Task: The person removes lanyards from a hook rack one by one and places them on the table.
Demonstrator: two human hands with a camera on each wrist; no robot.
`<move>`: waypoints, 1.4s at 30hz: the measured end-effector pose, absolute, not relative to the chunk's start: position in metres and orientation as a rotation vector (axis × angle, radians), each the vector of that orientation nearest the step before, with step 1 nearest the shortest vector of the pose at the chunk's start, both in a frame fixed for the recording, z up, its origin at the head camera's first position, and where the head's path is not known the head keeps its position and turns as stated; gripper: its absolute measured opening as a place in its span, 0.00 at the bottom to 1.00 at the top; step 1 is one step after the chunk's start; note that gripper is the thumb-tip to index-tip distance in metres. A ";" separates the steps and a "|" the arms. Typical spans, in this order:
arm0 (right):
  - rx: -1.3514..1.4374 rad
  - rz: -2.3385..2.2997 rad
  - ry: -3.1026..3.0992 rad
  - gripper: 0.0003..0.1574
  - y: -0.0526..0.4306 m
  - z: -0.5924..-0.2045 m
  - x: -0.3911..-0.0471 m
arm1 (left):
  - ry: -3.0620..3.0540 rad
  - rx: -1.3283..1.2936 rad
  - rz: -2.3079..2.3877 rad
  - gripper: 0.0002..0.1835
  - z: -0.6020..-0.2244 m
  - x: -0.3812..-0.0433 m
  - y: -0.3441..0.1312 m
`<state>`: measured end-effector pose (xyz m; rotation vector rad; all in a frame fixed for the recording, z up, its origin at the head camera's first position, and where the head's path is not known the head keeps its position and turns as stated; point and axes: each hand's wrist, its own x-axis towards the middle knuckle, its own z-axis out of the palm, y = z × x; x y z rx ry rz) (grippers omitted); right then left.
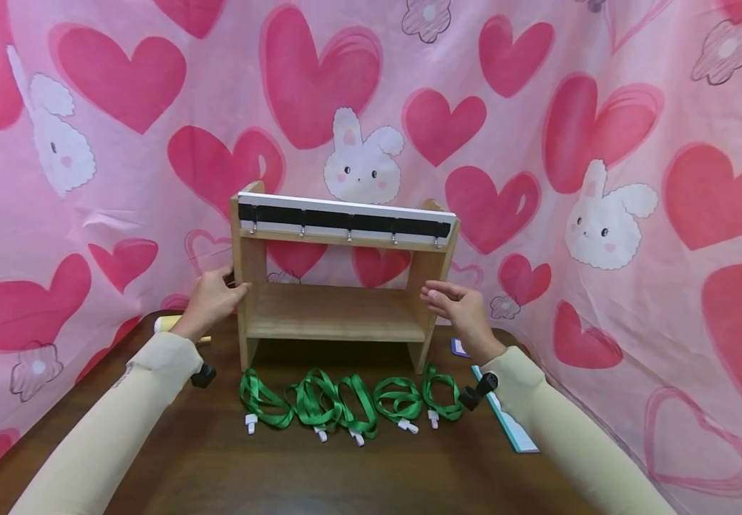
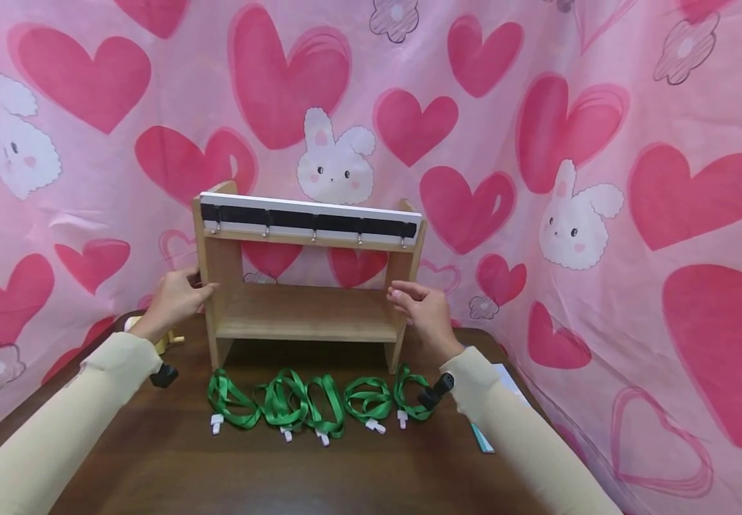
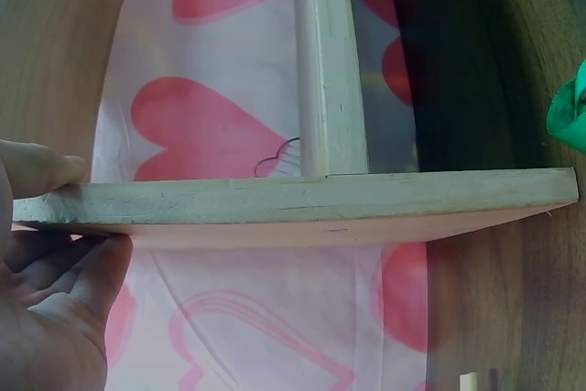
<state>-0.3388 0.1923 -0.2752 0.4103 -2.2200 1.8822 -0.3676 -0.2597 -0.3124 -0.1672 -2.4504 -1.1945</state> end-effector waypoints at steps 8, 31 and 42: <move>0.263 1.921 -2.091 0.29 0.224 -0.263 -0.348 | -2.446 -0.158 -1.205 0.35 -0.311 -0.367 -0.259; 0.118 0.986 -2.390 0.35 0.300 -0.269 -0.353 | -2.422 -0.184 -1.176 0.34 -0.312 -0.370 -0.259; 0.424 0.391 -2.511 0.47 0.317 -0.298 -0.371 | -2.453 -0.167 -1.136 0.34 -0.311 -0.367 -0.262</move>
